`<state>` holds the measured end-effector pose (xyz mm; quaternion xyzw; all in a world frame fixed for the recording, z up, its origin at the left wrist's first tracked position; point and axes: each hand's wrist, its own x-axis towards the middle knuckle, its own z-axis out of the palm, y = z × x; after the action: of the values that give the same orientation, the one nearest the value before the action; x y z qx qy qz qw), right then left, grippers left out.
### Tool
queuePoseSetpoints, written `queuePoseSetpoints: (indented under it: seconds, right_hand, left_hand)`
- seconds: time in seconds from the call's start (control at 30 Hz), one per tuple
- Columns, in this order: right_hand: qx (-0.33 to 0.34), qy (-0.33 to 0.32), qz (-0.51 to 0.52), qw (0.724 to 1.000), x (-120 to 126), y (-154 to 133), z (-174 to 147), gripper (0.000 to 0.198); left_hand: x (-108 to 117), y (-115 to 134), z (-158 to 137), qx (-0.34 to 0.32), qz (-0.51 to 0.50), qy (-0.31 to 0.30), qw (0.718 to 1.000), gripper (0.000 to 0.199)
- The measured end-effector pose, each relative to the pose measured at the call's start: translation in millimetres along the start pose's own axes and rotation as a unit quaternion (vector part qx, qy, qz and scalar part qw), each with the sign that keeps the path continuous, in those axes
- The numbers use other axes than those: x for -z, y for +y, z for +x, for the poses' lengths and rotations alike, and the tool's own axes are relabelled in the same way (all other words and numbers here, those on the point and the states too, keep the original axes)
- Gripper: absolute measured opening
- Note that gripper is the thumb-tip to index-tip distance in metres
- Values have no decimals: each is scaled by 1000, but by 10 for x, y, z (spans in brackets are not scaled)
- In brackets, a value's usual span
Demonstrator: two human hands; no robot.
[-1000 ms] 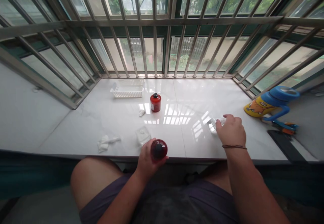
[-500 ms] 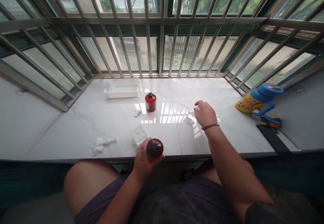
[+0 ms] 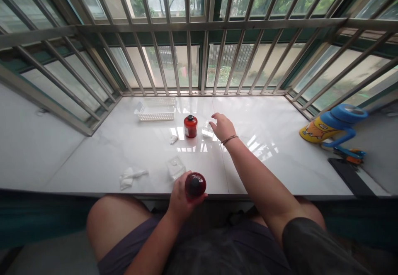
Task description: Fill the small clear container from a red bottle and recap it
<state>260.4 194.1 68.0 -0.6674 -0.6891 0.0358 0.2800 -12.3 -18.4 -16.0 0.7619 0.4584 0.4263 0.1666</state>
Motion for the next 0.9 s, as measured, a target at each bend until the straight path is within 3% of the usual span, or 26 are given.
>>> queuePoseSetpoints:
  seconds: [0.13, 0.3, 0.4, 0.5, 0.57, 0.7, 0.9]
  right_hand:
    - [-12, 30, -15, 999, 194, 435, -376, 26]
    - [-146, 71, -98, 982, 855, 1554, -1286, 28]
    - [-279, 108, -171, 939, 1390, 2235, -1940, 33]
    - [-422, 148, -233, 864, 1843, 2778, -2496, 47]
    - [-477, 133, -242, 834, 2057, 3073, -2746, 52]
    - [-501, 30, -196, 842, 2291, 3541, -2964, 33]
    - [-499, 29, -139, 855, 2300, 3907, -2944, 59]
  left_hand:
    - [-7, -19, 6, -2, -10, 5, 1000, 82]
    - [-36, -68, -1, -5, -16, 6, 1000, 83]
    - [-46, -74, 4, -9, -20, 12, 1000, 82]
    - [-41, -68, 16, -12, -18, 17, 1000, 83]
    - [-34, -67, 21, -12, -18, 13, 1000, 83]
    - [-30, -66, 11, -1, -16, 6, 1000, 84]
    - [-40, -39, -3, 27, -22, 16, 999, 82]
